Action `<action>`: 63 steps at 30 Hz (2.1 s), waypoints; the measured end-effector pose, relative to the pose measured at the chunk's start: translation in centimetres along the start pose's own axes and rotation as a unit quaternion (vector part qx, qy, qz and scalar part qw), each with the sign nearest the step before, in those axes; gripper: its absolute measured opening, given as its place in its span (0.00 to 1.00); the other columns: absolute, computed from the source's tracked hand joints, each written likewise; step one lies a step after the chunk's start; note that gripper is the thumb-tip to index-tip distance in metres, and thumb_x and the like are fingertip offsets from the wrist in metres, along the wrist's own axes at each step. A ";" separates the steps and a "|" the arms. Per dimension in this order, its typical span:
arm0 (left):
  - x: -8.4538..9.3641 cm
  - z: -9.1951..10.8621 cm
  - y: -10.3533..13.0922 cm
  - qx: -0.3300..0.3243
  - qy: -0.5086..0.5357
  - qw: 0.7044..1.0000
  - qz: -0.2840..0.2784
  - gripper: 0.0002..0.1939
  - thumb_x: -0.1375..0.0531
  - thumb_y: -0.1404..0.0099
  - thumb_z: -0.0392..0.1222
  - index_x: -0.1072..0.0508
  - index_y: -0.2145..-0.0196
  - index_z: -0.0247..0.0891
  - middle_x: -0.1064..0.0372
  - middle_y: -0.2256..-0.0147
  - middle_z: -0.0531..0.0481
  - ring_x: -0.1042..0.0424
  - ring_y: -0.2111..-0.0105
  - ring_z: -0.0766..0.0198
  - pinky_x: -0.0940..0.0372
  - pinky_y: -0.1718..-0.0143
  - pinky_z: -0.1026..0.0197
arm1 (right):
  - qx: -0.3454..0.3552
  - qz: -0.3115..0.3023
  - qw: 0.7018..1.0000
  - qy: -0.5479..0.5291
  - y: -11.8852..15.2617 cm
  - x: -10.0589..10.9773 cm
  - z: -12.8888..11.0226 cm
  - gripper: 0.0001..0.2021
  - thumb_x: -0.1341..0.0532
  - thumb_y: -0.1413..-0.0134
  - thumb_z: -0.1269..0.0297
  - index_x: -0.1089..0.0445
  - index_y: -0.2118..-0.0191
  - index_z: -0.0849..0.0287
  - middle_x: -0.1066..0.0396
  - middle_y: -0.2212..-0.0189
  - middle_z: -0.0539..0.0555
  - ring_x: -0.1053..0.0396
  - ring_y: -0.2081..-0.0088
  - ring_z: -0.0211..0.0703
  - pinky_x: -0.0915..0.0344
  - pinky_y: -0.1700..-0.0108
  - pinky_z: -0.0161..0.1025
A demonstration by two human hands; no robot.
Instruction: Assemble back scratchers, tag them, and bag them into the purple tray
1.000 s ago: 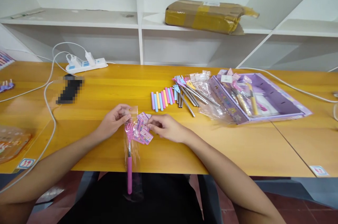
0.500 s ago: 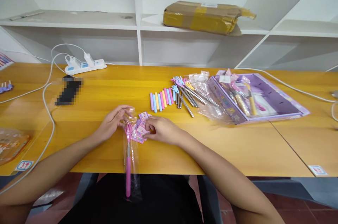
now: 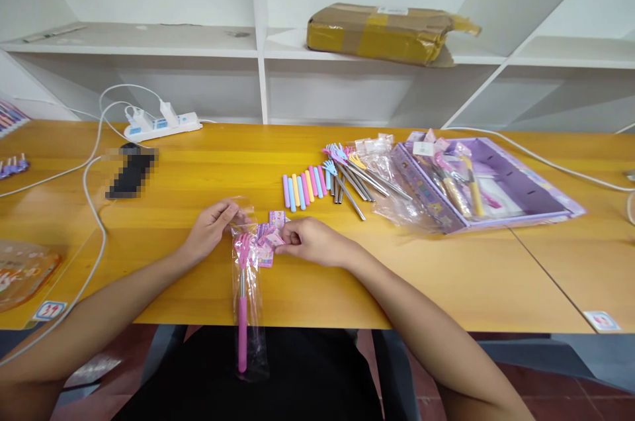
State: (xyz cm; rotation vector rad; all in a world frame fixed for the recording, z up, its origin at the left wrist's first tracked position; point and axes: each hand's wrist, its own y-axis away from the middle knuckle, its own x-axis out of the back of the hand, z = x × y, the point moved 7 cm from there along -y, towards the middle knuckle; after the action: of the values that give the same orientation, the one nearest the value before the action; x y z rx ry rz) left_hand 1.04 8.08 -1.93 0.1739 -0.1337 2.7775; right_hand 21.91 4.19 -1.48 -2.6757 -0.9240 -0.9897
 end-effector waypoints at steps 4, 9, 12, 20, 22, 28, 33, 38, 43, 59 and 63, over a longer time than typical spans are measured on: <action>-0.8 0.3 -0.1 -0.001 -0.003 1.000 -0.017 0.20 0.42 0.26 0.59 0.27 0.59 0.38 0.22 0.64 0.49 0.20 0.69 0.61 0.28 0.64 0.59 | 0.029 0.120 0.992 -0.008 0.2 2.1 -0.2 0.18 0.39 0.32 0.52 0.41 0.70 0.56 0.43 0.75 0.45 0.46 0.74 0.35 0.47 0.70 0.35; -1.8 0.6 -0.3 -0.012 -0.036 0.999 -0.038 0.19 0.43 0.25 0.57 0.25 0.52 0.38 0.20 0.60 0.46 0.20 0.63 0.59 0.28 0.62 0.60 | 0.197 0.262 0.942 0.067 1.4 2.9 -3.0 0.08 0.43 0.28 0.60 0.35 0.61 0.56 0.31 0.67 0.53 0.34 0.66 0.41 0.35 0.63 0.39; -2.3 0.8 -0.3 -0.039 -0.068 0.996 -0.044 0.18 0.44 0.24 0.55 0.23 0.53 0.39 0.20 0.57 0.46 0.22 0.57 0.57 0.29 0.56 0.58 | 0.275 0.225 0.927 0.121 1.5 1.2 -4.0 0.05 0.42 0.28 0.64 0.31 0.53 0.56 0.26 0.61 0.56 0.27 0.58 0.43 0.29 0.57 0.41; -3.9 0.9 0.1 -0.059 -0.089 0.987 -0.120 0.18 0.43 0.24 0.53 0.23 0.45 0.42 0.22 0.47 0.45 0.24 0.47 0.54 0.32 0.45 0.54 | 0.222 0.303 0.915 0.149 1.1 2.2 -2.9 0.09 0.43 0.28 0.65 0.27 0.49 0.55 0.24 0.58 0.58 0.25 0.57 0.45 0.26 0.53 0.43; -3.9 0.8 0.1 -0.058 -0.087 0.987 -0.119 0.19 0.43 0.25 0.53 0.24 0.44 0.43 0.23 0.45 0.45 0.25 0.45 0.54 0.33 0.42 0.53 | 0.214 0.303 0.918 0.141 1.0 2.6 -2.8 0.11 0.44 0.27 0.65 0.26 0.47 0.55 0.24 0.57 0.59 0.25 0.55 0.46 0.25 0.52 0.45; -4.0 0.7 0.1 -0.069 -0.096 0.986 -0.121 0.19 0.43 0.25 0.52 0.24 0.43 0.43 0.24 0.43 0.45 0.27 0.42 0.52 0.37 0.36 0.50 | 0.197 0.303 0.918 0.163 1.0 2.5 -2.7 0.14 0.45 0.27 0.64 0.27 0.43 0.55 0.24 0.53 0.60 0.24 0.53 0.48 0.25 0.49 0.46; -4.0 0.7 0.1 -0.065 -0.101 0.984 -0.128 0.20 0.43 0.24 0.52 0.25 0.41 0.43 0.25 0.41 0.45 0.27 0.41 0.52 0.37 0.36 0.49 | 0.200 0.316 0.909 0.186 1.2 2.6 -3.0 0.13 0.43 0.27 0.64 0.27 0.43 0.55 0.22 0.55 0.59 0.23 0.54 0.46 0.26 0.51 0.43; -4.1 0.7 0.1 -0.062 -0.098 0.984 -0.138 0.20 0.44 0.24 0.52 0.24 0.42 0.43 0.25 0.42 0.45 0.28 0.41 0.52 0.37 0.36 0.50 | 0.180 0.327 0.905 0.202 1.2 2.9 -2.7 0.14 0.42 0.27 0.62 0.27 0.42 0.56 0.22 0.61 0.57 0.24 0.61 0.44 0.27 0.58 0.40; -4.0 0.3 0.1 -0.051 -0.107 0.984 -0.132 0.19 0.43 0.25 0.53 0.23 0.45 0.42 0.22 0.46 0.45 0.25 0.47 0.53 0.33 0.43 0.53 | 0.176 0.291 0.909 0.240 1.0 2.6 -2.3 0.19 0.45 0.26 0.65 0.32 0.35 0.52 0.24 0.58 0.56 0.25 0.60 0.45 0.28 0.56 0.41; -4.0 0.9 0.1 -0.065 -0.084 0.985 -0.138 0.21 0.44 0.24 0.52 0.25 0.40 0.43 0.25 0.41 0.45 0.26 0.42 0.51 0.35 0.37 0.50 | 0.199 0.263 0.908 0.257 1.1 2.7 -3.1 0.10 0.45 0.26 0.65 0.28 0.47 0.57 0.24 0.55 0.57 0.25 0.58 0.45 0.28 0.56 0.42; -4.0 0.9 0.1 -0.077 -0.085 0.984 -0.136 0.21 0.44 0.24 0.52 0.25 0.39 0.44 0.27 0.38 0.45 0.29 0.39 0.50 0.38 0.34 0.49 | 0.210 0.252 0.927 0.183 1.2 2.6 -3.4 0.11 0.43 0.28 0.65 0.28 0.46 0.55 0.29 0.50 0.60 0.26 0.55 0.47 0.26 0.54 0.46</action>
State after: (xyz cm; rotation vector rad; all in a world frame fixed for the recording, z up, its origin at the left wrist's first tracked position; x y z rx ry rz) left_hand 4.78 6.51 -1.57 0.3620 -0.3407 2.4646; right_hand 22.31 3.40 2.91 -2.1001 -0.2959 -0.9775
